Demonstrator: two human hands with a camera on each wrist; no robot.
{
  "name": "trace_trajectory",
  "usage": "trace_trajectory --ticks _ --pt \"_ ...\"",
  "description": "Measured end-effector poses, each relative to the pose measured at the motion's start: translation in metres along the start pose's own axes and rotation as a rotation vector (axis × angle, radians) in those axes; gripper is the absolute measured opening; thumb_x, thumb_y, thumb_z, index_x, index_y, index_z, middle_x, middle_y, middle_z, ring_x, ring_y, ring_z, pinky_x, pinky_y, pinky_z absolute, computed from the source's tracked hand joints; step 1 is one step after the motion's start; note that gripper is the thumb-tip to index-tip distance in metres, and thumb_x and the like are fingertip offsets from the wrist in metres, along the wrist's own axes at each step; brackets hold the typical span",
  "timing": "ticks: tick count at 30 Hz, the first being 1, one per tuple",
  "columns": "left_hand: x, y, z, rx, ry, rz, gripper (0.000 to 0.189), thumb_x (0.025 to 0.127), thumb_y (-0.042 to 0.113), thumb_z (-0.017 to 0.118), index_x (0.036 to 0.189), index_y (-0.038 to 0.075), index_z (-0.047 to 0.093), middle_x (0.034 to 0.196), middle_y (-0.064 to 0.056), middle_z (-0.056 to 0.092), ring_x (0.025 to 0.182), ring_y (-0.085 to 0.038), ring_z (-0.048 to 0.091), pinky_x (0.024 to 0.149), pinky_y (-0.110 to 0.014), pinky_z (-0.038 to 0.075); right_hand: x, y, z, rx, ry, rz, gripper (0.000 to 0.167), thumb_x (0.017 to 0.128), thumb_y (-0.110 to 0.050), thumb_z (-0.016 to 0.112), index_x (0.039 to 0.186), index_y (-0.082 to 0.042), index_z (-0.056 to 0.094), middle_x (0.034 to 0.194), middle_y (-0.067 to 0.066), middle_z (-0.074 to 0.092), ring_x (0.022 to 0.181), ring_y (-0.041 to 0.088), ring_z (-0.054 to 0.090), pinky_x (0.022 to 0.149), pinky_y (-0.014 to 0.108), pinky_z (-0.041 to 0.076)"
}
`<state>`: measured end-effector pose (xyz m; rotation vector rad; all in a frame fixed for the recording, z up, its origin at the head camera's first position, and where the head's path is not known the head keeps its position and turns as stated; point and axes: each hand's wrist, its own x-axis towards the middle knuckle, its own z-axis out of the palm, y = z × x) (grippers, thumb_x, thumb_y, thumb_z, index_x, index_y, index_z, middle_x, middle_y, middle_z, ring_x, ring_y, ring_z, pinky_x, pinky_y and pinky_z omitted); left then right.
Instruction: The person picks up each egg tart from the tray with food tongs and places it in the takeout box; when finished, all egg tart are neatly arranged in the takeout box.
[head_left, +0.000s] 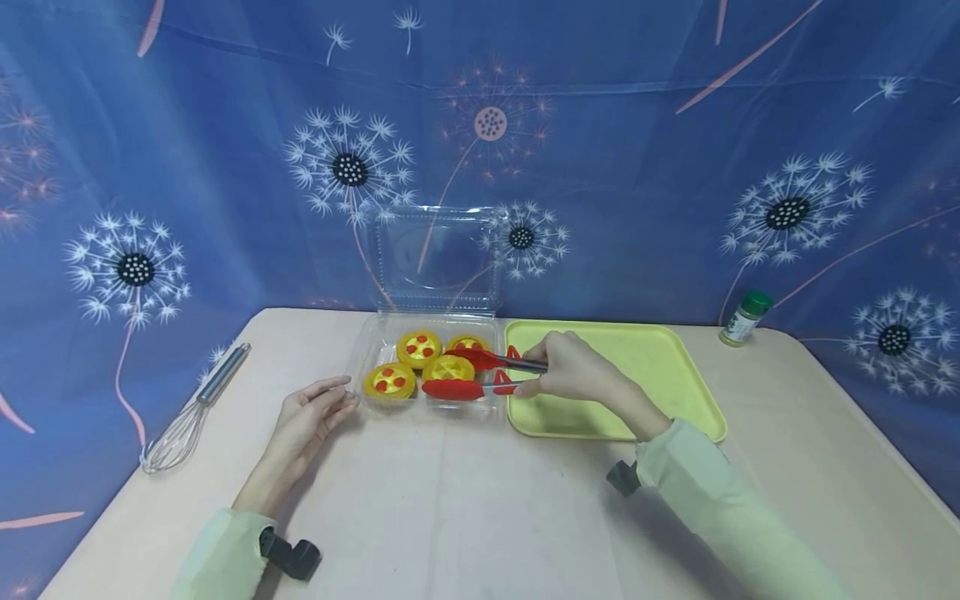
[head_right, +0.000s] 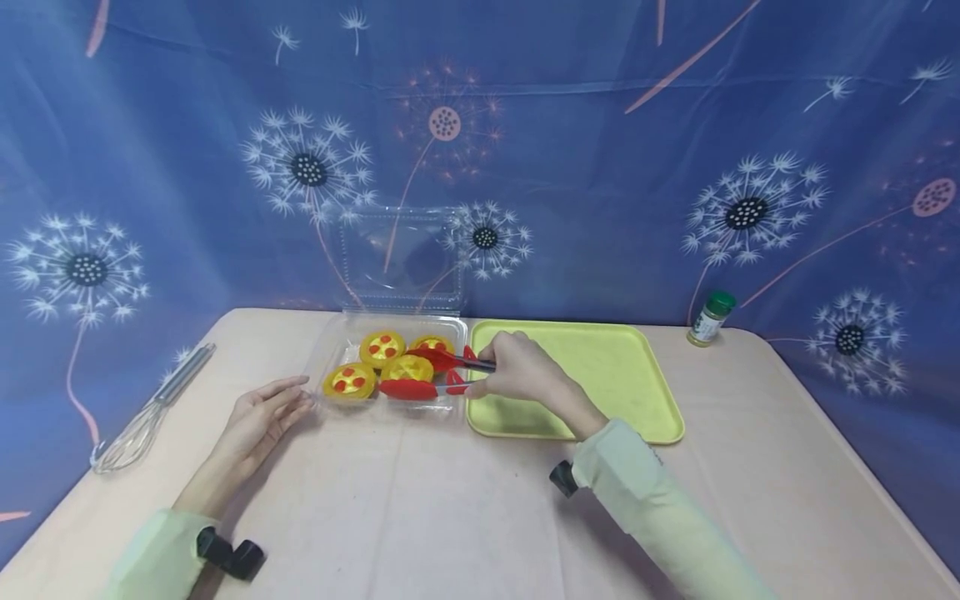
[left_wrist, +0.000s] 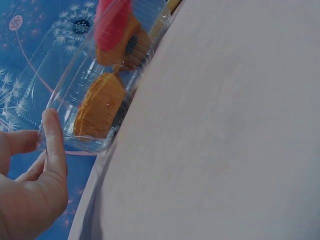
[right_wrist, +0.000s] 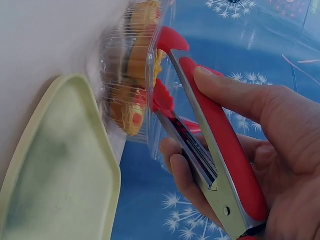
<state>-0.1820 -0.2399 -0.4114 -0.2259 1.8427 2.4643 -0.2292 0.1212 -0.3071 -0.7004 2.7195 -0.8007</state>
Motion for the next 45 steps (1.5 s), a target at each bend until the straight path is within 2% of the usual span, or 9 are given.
trace_trajectory --ticks 9,14,16,23,31,35,39,43,45 --pt "-0.001 0.003 0.001 -0.004 0.001 -0.003 0.044 0.101 0.001 0.046 0.139 -0.017 0.033 0.092 -0.001 0.065 0.086 -0.006 0.066 0.091 -0.018 0.057 0.002 0.003 0.001 -0.012 -0.006 0.004 0.020 0.075 -0.022 0.085 0.090 -0.012 0.077 0.054 -0.009 0.044 0.048 0.009 0.024 0.045 0.021 0.020" --pt "-0.001 0.003 0.001 -0.001 0.003 -0.001 0.042 0.101 0.001 0.046 0.138 -0.016 0.035 0.092 0.000 0.065 0.086 -0.006 0.066 0.091 -0.018 0.057 0.001 0.003 0.001 -0.003 0.003 0.026 0.020 0.075 -0.025 0.085 0.088 -0.013 0.075 0.051 -0.007 0.032 0.047 0.010 0.022 0.044 0.021 0.015" --pt "-0.001 0.003 0.001 0.002 0.003 0.001 0.042 0.101 0.001 0.046 0.138 -0.016 0.034 0.092 0.000 0.065 0.086 -0.006 0.066 0.091 -0.018 0.057 0.001 0.004 0.001 0.001 0.011 0.031 0.021 0.074 -0.026 0.086 0.087 -0.013 0.075 0.051 -0.008 0.032 0.047 0.010 0.023 0.044 0.021 0.015" --pt "-0.002 0.003 0.002 0.018 -0.011 0.007 0.044 0.102 0.002 0.044 0.140 -0.017 0.032 0.092 0.001 0.065 0.088 -0.005 0.066 0.093 -0.018 0.057 0.002 0.012 0.002 0.019 0.024 0.011 0.023 0.073 -0.030 0.086 0.083 -0.014 0.073 0.052 -0.008 0.037 0.050 0.010 0.027 0.046 0.022 0.020" --pt "-0.002 0.003 0.002 0.007 -0.005 0.005 0.041 0.102 0.001 0.044 0.138 -0.015 0.034 0.093 0.000 0.066 0.088 -0.006 0.067 0.092 -0.019 0.057 0.001 0.021 0.001 0.068 0.028 0.004 0.024 0.074 -0.031 0.085 0.086 -0.013 0.074 0.055 -0.008 0.040 0.054 0.010 0.030 0.049 0.022 0.023" --pt "-0.001 0.003 0.003 0.001 -0.007 0.005 0.040 0.101 0.001 0.045 0.137 -0.014 0.036 0.092 0.000 0.066 0.088 -0.006 0.067 0.092 -0.019 0.057 -0.002 0.022 0.000 0.087 0.034 0.015 0.027 0.074 -0.030 0.086 0.091 -0.012 0.075 0.056 -0.007 0.043 0.054 0.011 0.032 0.050 0.023 0.026" --pt "-0.001 0.003 0.003 -0.006 -0.011 0.000 0.041 0.102 0.002 0.046 0.138 -0.014 0.035 0.092 -0.001 0.066 0.089 -0.007 0.067 0.093 -0.019 0.057 -0.007 0.025 -0.001 0.114 0.044 0.028 0.038 0.074 -0.031 0.086 0.104 -0.010 0.075 0.062 -0.004 0.053 0.054 0.012 0.034 0.049 0.023 0.028" --pt "-0.001 0.003 0.001 -0.002 -0.015 -0.006 0.045 0.102 0.003 0.047 0.141 -0.015 0.033 0.095 -0.002 0.066 0.091 -0.008 0.067 0.093 -0.020 0.057 -0.013 0.031 -0.003 0.135 0.060 0.050 0.052 0.074 -0.032 0.086 0.118 -0.009 0.071 0.072 -0.001 0.064 0.056 0.012 0.039 0.049 0.022 0.030" --pt "-0.001 0.003 0.000 0.002 -0.019 -0.006 0.045 0.102 0.004 0.046 0.141 -0.014 0.033 0.095 -0.002 0.066 0.092 -0.008 0.067 0.094 -0.020 0.057 -0.017 0.035 -0.004 0.139 0.072 0.057 0.058 0.074 -0.033 0.086 0.123 -0.008 0.068 0.083 0.001 0.070 0.060 0.013 0.045 0.051 0.022 0.033"
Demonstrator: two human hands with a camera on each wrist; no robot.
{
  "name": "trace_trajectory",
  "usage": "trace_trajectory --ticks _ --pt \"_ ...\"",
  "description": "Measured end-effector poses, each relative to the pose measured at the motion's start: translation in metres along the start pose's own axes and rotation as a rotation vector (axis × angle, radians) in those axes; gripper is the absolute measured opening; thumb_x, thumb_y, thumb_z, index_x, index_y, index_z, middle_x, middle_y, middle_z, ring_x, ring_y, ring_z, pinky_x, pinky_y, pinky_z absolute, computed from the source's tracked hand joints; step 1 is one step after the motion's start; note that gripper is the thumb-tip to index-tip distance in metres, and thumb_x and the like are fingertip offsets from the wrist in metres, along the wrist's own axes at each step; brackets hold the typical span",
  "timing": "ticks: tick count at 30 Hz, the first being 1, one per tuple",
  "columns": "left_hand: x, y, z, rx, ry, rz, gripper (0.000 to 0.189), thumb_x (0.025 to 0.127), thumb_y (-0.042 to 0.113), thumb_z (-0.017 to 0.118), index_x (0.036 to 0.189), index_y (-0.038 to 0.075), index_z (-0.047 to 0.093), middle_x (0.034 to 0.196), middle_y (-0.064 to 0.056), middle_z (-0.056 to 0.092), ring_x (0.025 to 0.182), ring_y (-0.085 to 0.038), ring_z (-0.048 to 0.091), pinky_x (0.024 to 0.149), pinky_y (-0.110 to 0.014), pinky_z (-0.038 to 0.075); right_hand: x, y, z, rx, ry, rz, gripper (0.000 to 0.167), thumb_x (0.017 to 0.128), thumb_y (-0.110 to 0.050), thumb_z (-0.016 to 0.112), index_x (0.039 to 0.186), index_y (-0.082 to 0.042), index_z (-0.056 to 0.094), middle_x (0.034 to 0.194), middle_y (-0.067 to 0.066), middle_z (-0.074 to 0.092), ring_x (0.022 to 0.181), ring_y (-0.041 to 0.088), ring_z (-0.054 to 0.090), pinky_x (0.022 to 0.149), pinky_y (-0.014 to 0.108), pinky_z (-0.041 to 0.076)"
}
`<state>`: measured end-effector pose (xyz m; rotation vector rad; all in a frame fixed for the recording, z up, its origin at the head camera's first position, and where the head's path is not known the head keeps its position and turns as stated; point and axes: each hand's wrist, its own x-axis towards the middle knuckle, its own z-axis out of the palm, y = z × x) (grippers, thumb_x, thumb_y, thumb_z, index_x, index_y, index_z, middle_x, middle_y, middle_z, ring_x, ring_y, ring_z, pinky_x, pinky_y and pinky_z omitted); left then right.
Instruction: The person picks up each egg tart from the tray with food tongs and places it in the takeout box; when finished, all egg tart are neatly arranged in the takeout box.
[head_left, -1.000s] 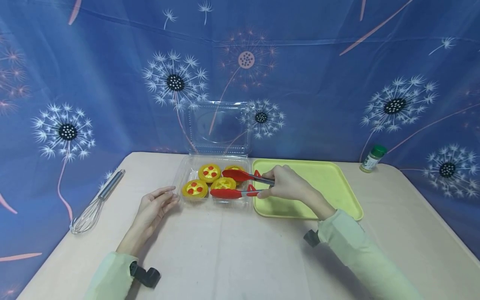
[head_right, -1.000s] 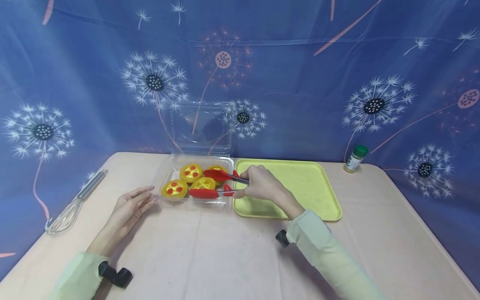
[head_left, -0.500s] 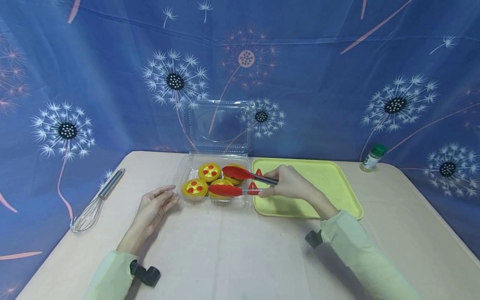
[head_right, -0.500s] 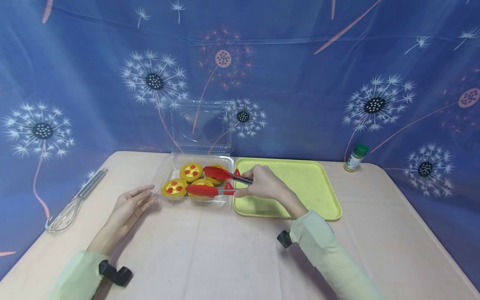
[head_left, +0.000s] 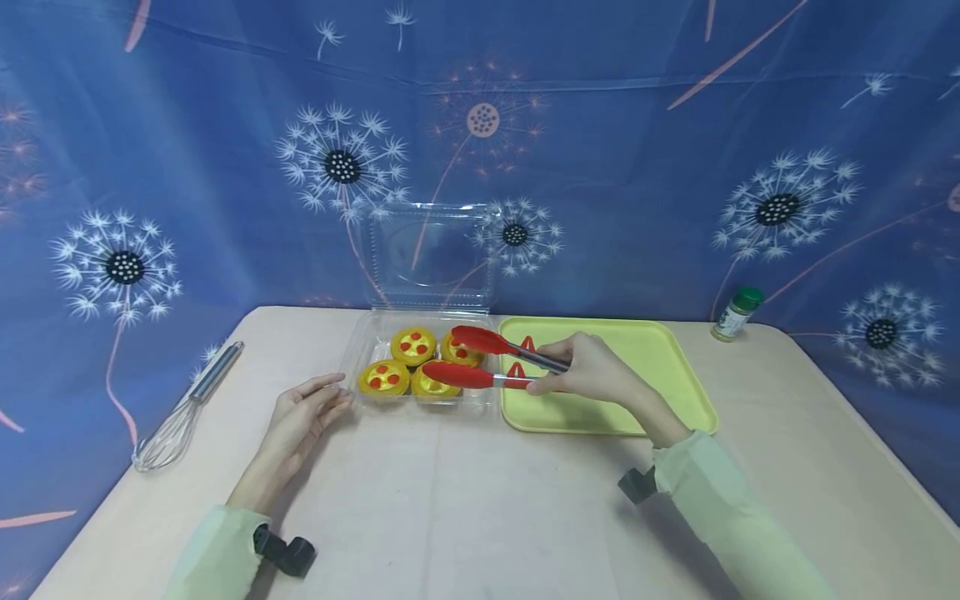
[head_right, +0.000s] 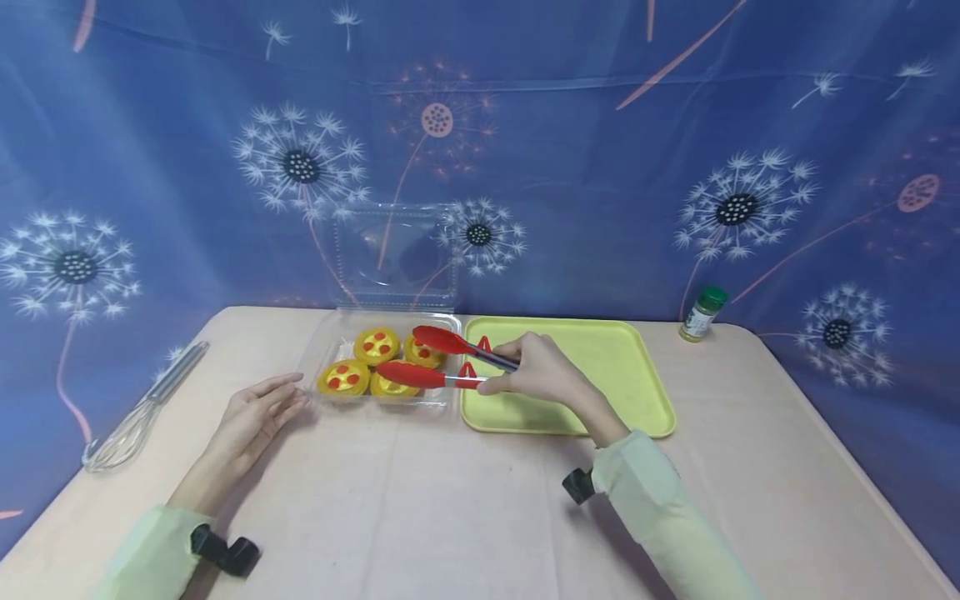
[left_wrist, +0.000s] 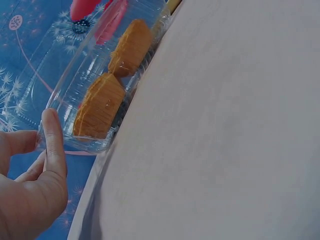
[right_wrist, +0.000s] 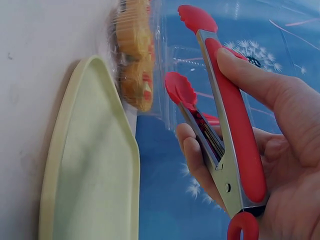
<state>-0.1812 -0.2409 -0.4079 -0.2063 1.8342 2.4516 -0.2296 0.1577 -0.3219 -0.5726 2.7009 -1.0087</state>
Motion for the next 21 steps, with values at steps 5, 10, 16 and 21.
trace_trajectory --ticks 5,10,16,21 --pt "0.000 0.000 0.001 -0.007 -0.012 0.006 0.043 0.102 0.005 0.048 0.139 -0.013 0.038 0.096 -0.002 0.067 0.092 -0.009 0.068 0.093 -0.020 0.057 -0.015 0.011 -0.009 0.019 0.041 0.031 0.069 0.074 -0.036 0.086 0.131 -0.007 0.062 0.112 0.009 0.071 0.080 0.018 0.055 0.060 0.025 0.042" --pt "0.000 0.000 0.000 -0.003 -0.023 0.009 0.042 0.102 0.007 0.049 0.139 -0.011 0.040 0.107 -0.002 0.063 0.095 -0.009 0.067 0.095 -0.020 0.056 -0.030 0.022 -0.018 0.044 0.072 0.050 0.070 0.074 -0.039 0.085 0.130 -0.004 0.062 0.121 0.012 0.068 0.087 0.020 0.056 0.063 0.026 0.045" --pt "-0.002 -0.001 0.000 0.009 -0.023 -0.018 0.045 0.102 0.009 0.049 0.141 -0.010 0.036 0.118 -0.002 0.055 0.099 -0.008 0.066 0.097 -0.020 0.054 -0.052 0.038 -0.029 0.053 0.099 0.066 0.069 0.076 -0.040 0.083 0.130 -0.002 0.062 0.121 0.015 0.067 0.090 0.020 0.057 0.060 0.025 0.044" --pt "-0.004 0.001 -0.002 -0.015 -0.031 -0.022 0.037 0.102 0.010 0.052 0.135 -0.004 0.046 0.110 -0.002 0.060 0.099 -0.009 0.066 0.097 -0.021 0.055 -0.075 0.055 -0.040 0.034 0.144 0.128 0.069 0.077 -0.043 0.082 0.130 -0.004 0.062 0.124 0.012 0.066 0.107 0.024 0.058 0.074 0.027 0.052"
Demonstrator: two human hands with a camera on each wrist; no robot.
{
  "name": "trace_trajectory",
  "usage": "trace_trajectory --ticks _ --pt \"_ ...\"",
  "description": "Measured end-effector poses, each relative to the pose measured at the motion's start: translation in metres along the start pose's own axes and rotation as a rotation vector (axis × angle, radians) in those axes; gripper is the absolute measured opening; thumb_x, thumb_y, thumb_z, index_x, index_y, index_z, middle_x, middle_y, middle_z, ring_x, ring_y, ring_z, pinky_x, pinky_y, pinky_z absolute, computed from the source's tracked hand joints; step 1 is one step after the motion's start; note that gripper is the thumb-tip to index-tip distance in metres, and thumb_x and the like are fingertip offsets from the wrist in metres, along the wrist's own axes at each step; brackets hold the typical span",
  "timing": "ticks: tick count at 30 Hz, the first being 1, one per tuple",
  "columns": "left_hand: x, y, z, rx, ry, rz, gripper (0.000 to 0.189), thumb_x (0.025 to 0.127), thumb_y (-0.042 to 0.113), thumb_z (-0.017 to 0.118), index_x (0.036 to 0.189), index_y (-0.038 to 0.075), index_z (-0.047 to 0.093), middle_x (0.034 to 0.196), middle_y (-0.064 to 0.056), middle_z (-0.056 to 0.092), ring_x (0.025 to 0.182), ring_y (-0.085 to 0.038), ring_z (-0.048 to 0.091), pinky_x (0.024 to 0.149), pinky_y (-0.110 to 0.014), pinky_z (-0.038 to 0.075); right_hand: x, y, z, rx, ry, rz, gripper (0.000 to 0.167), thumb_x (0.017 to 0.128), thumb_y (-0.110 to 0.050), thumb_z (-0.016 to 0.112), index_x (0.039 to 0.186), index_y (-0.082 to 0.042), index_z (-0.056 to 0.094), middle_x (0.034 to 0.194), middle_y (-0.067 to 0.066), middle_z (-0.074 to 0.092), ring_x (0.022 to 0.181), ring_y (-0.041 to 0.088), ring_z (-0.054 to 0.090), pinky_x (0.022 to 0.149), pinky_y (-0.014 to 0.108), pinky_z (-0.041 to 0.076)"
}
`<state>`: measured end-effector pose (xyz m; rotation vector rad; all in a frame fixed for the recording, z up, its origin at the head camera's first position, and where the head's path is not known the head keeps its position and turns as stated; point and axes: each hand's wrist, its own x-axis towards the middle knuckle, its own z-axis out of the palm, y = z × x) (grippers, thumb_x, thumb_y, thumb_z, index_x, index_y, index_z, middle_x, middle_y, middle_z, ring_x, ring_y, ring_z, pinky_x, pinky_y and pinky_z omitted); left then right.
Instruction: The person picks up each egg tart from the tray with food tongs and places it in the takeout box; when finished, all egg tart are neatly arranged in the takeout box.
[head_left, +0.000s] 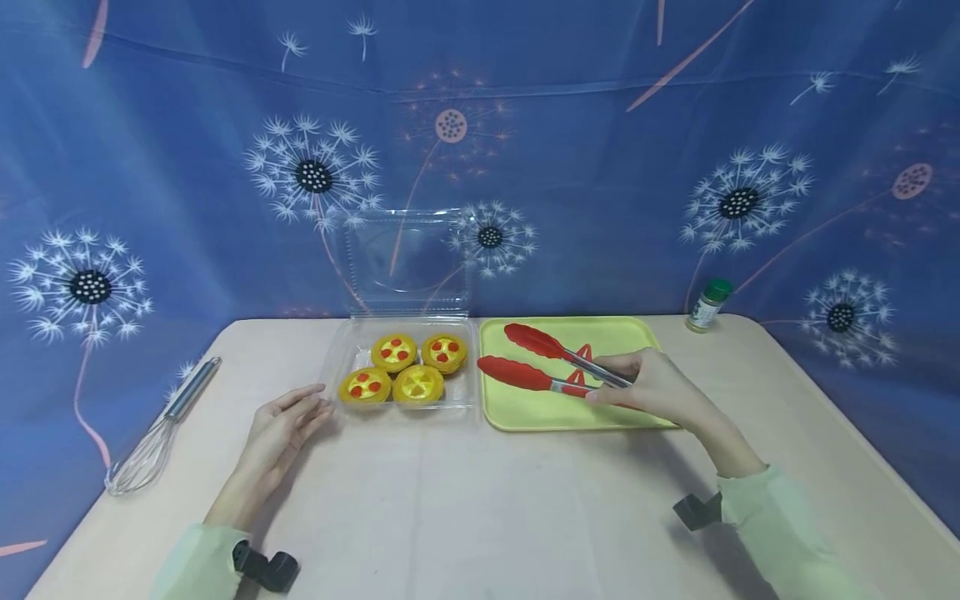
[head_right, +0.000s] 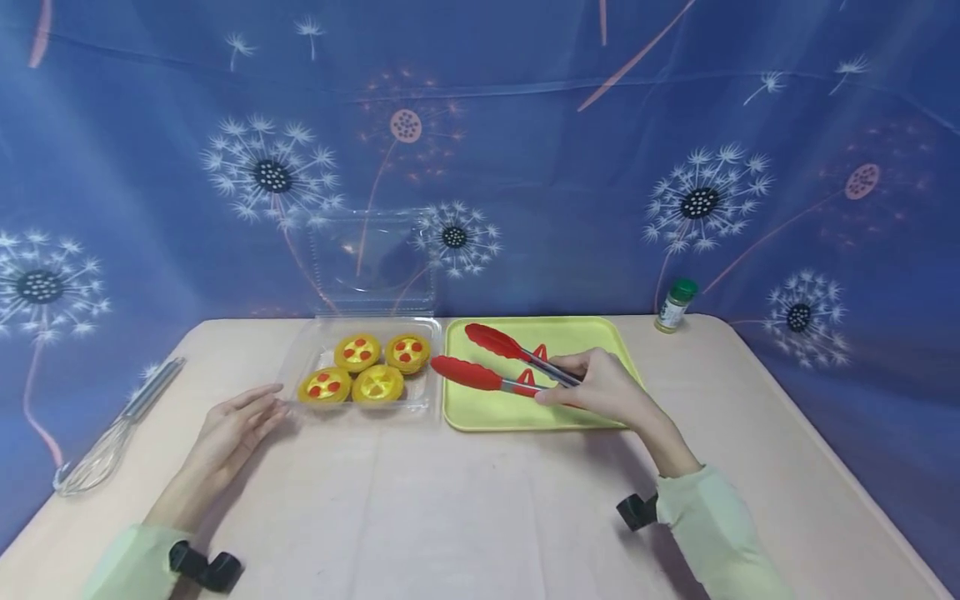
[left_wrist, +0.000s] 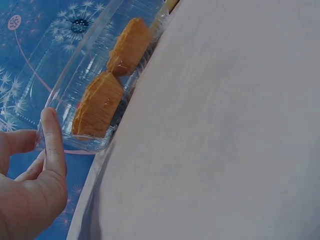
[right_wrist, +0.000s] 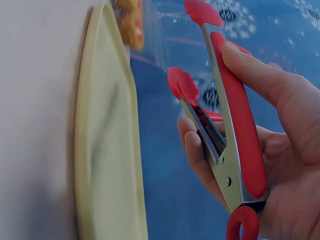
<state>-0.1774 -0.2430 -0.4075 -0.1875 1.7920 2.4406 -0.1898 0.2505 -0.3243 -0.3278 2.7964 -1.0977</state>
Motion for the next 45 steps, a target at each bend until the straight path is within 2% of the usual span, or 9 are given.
trace_trajectory --ticks 7,11,18,26,31,34,36,43,45 --pt "-0.005 0.001 -0.008 -0.041 -0.017 0.008 0.015 0.101 0.010 0.054 0.104 0.017 0.067 0.100 -0.001 0.066 0.095 -0.009 0.068 0.093 -0.021 0.057 -0.022 0.029 -0.019 0.005 0.036 0.113 0.071 0.080 -0.044 0.079 0.134 -0.003 0.058 0.125 0.017 0.063 0.091 0.021 0.049 0.054 0.022 0.043" --pt "-0.008 0.002 -0.011 -0.047 -0.013 -0.006 0.015 0.101 0.012 0.054 0.102 0.019 0.068 0.096 0.000 0.066 0.094 -0.008 0.068 0.092 -0.020 0.057 -0.035 0.047 -0.029 0.020 0.067 0.133 0.069 0.082 -0.039 0.078 0.135 0.000 0.056 0.122 0.019 0.065 0.093 0.012 0.054 0.057 0.020 0.049" --pt "-0.010 0.003 -0.013 -0.063 -0.028 0.002 0.015 0.100 0.014 0.057 0.099 0.021 0.070 0.097 0.000 0.064 0.095 -0.009 0.068 0.091 -0.020 0.057 -0.059 0.076 -0.046 -0.034 0.121 0.200 0.073 0.085 -0.045 0.074 0.139 -0.001 0.052 0.136 0.026 0.054 0.123 0.038 0.049 0.072 0.021 0.054" --pt "-0.008 0.004 -0.014 -0.079 -0.037 0.010 0.019 0.100 0.013 0.056 0.097 0.022 0.072 0.092 0.001 0.064 0.093 -0.008 0.069 0.090 -0.019 0.058 -0.082 0.105 -0.063 -0.003 0.183 0.304 0.078 0.087 -0.049 0.071 0.144 -0.001 0.045 0.147 0.026 0.039 0.131 0.041 0.038 0.066 0.016 0.046" --pt "-0.008 0.005 -0.013 -0.082 -0.050 0.020 0.016 0.100 0.013 0.057 0.099 0.020 0.071 0.093 0.000 0.064 0.092 -0.008 0.068 0.091 -0.019 0.057 -0.093 0.119 -0.071 -0.009 0.202 0.402 0.085 0.086 -0.054 0.069 0.147 -0.002 0.039 0.149 0.030 0.032 0.132 0.051 0.031 0.070 0.030 0.048" --pt "-0.007 0.005 -0.011 -0.080 -0.061 0.028 0.016 0.100 0.013 0.056 0.100 0.019 0.071 0.094 0.000 0.064 0.092 -0.008 0.068 0.090 -0.018 0.057 -0.103 0.127 -0.076 -0.029 0.220 0.477 0.092 0.084 -0.059 0.068 0.148 -0.002 0.036 0.144 0.034 0.039 0.094 0.041 0.053 0.053 0.037 0.043" --pt "-0.007 0.005 -0.009 -0.079 -0.066 0.028 0.016 0.100 0.013 0.056 0.101 0.019 0.071 0.095 -0.001 0.063 0.093 -0.008 0.068 0.091 -0.018 0.057 -0.111 0.133 -0.079 -0.062 0.239 0.516 0.095 0.083 -0.062 0.067 0.148 -0.002 0.036 0.141 0.036 0.041 0.072 0.033 0.047 0.046 0.039 0.038" --pt "-0.003 0.003 -0.003 -0.068 -0.064 0.008 0.013 0.100 0.015 0.057 0.102 0.019 0.070 0.094 0.000 0.064 0.092 -0.008 0.069 0.091 -0.018 0.057 -0.128 0.149 -0.085 -0.208 0.344 0.543 0.095 0.080 -0.063 0.070 0.139 0.008 0.045 0.127 0.036 0.054 0.089 0.037 0.049 0.050 0.027 0.033" --pt "-0.003 0.002 -0.001 -0.072 -0.067 0.005 0.014 0.100 0.015 0.057 0.101 0.018 0.070 0.093 0.000 0.064 0.092 -0.008 0.069 0.091 -0.018 0.057 -0.130 0.152 -0.088 -0.229 0.353 0.554 0.096 0.080 -0.063 0.070 0.137 0.010 0.046 0.107 0.031 0.063 0.084 0.035 0.049 0.049 0.028 0.032"
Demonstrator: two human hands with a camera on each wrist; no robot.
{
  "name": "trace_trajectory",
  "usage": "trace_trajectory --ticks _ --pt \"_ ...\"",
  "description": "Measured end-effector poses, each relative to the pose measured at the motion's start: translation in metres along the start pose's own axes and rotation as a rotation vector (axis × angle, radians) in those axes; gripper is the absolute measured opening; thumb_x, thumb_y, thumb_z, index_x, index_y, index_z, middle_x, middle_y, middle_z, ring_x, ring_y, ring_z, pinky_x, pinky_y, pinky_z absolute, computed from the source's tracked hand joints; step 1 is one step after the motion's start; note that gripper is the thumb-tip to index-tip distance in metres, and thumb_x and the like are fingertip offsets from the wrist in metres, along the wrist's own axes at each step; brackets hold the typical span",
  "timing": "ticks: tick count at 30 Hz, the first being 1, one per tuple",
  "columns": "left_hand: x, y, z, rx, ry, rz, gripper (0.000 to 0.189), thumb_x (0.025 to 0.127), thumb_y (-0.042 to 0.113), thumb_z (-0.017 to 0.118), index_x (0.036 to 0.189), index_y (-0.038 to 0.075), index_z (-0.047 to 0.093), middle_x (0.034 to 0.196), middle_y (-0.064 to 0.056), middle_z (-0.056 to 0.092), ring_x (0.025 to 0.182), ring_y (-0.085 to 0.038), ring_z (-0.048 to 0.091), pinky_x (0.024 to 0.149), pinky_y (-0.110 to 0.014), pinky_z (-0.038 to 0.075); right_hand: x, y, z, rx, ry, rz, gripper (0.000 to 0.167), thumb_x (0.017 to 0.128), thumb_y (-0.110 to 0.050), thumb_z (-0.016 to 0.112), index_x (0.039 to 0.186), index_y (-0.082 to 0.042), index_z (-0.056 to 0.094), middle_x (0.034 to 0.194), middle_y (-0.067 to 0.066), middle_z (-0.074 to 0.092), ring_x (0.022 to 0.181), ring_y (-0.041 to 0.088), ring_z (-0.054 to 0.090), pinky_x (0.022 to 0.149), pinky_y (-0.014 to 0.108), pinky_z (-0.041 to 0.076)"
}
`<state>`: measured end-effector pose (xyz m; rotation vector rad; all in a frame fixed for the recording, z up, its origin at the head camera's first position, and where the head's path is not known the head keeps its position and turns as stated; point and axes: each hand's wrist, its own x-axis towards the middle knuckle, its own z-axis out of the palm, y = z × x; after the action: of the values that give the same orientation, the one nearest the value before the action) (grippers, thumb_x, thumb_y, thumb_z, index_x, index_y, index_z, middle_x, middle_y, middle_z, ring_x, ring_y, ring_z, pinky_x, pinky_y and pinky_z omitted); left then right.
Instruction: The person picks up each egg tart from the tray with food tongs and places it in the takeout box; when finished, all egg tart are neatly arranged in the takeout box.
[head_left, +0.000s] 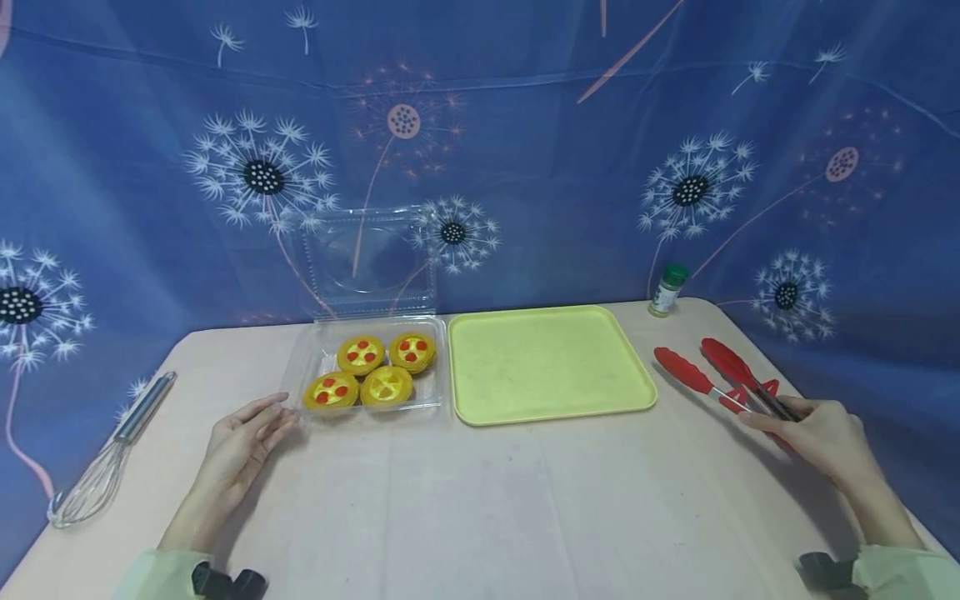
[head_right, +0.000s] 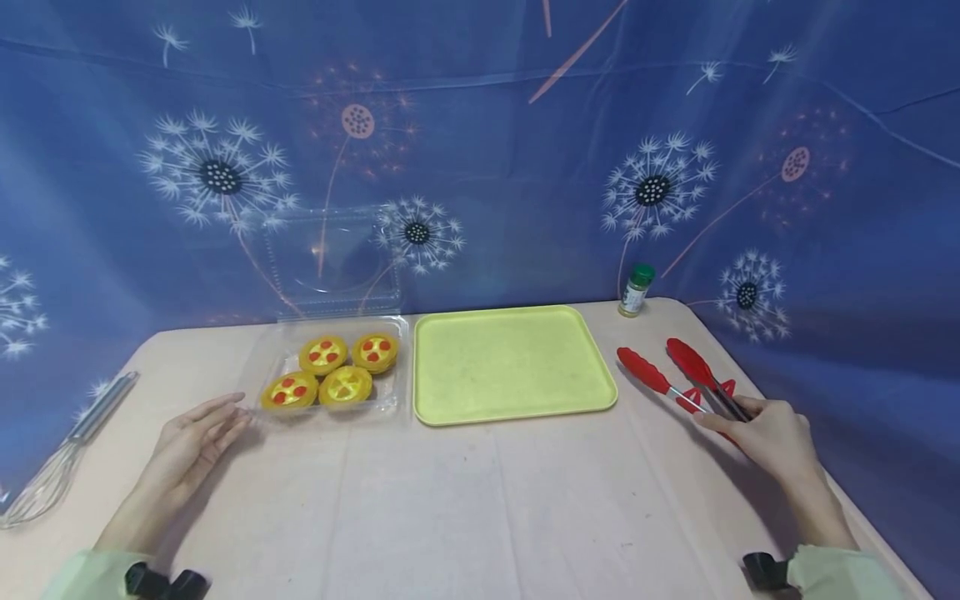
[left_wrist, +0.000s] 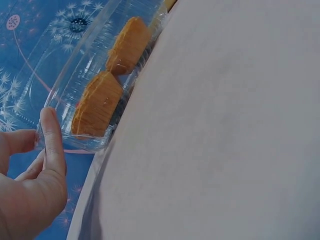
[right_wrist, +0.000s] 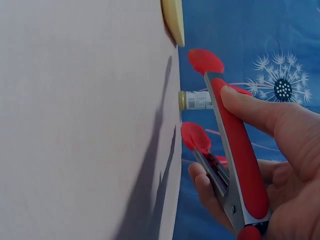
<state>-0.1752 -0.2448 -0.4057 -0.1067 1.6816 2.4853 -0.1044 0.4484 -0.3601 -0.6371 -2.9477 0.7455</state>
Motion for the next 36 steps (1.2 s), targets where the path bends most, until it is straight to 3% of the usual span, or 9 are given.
trace_trajectory --ticks 2,5,7,16,21,27,36 --pt "0.000 0.000 0.000 -0.008 -0.002 0.000 0.014 0.100 0.014 0.057 0.101 0.018 0.071 0.093 0.000 0.064 0.092 -0.008 0.069 0.090 -0.018 0.057 0.002 0.001 0.001 -0.015 0.009 0.002 0.092 0.079 -0.063 0.071 0.132 0.011 0.052 0.088 0.022 0.065 0.081 0.034 0.050 0.049 0.028 0.032" --pt "-0.001 0.000 0.000 -0.010 -0.004 0.000 0.014 0.100 0.013 0.057 0.101 0.018 0.070 0.095 -0.001 0.064 0.093 -0.009 0.069 0.091 -0.019 0.057 0.003 0.001 0.004 -0.027 0.022 -0.005 0.078 0.079 -0.062 0.071 0.114 0.007 0.064 0.064 0.005 0.054 0.069 0.026 0.046 0.047 0.028 0.031" --pt "-0.001 -0.001 0.000 -0.006 -0.005 0.001 0.014 0.100 0.013 0.057 0.101 0.018 0.070 0.095 -0.001 0.064 0.093 -0.009 0.068 0.091 -0.019 0.057 0.003 0.001 0.006 -0.039 0.028 -0.020 0.066 0.079 -0.061 0.072 0.098 0.001 0.066 0.059 0.002 0.048 0.063 0.023 0.044 0.046 0.028 0.028" --pt "0.000 -0.001 0.001 -0.001 -0.008 -0.003 0.015 0.100 0.014 0.056 0.100 0.019 0.070 0.093 0.000 0.062 0.093 -0.007 0.068 0.092 -0.019 0.057 0.005 -0.007 0.014 -0.074 0.016 -0.087 0.056 0.079 -0.056 0.074 0.071 -0.005 0.053 0.053 -0.001 0.043 0.051 0.017 0.039 0.041 0.026 0.025" --pt "-0.001 -0.001 0.002 -0.002 -0.010 -0.001 0.013 0.100 0.015 0.057 0.102 0.017 0.069 0.094 0.000 0.063 0.093 -0.007 0.068 0.092 -0.019 0.057 0.006 -0.009 0.016 -0.075 -0.035 -0.045 0.058 0.075 -0.058 0.076 0.071 -0.006 0.051 0.053 -0.001 0.038 0.049 0.017 0.038 0.038 0.026 0.032" --pt "0.000 -0.001 0.002 -0.005 -0.013 -0.001 0.015 0.100 0.013 0.057 0.100 0.018 0.071 0.094 0.000 0.064 0.092 -0.007 0.068 0.091 -0.019 0.057 0.004 -0.011 0.016 -0.061 -0.101 0.059 0.074 0.066 -0.064 0.079 0.083 0.003 0.053 0.059 0.002 0.033 0.049 0.020 0.041 0.035 0.029 0.044" --pt "0.000 -0.001 0.001 0.008 -0.032 0.009 0.016 0.100 0.011 0.056 0.101 0.018 0.071 0.097 -0.002 0.063 0.094 -0.009 0.068 0.090 -0.020 0.058 0.004 -0.015 0.016 -0.167 -0.113 0.045 0.069 0.070 -0.057 0.079 0.079 0.006 0.054 0.059 0.005 0.040 0.051 0.019 0.043 0.041 0.026 0.036"
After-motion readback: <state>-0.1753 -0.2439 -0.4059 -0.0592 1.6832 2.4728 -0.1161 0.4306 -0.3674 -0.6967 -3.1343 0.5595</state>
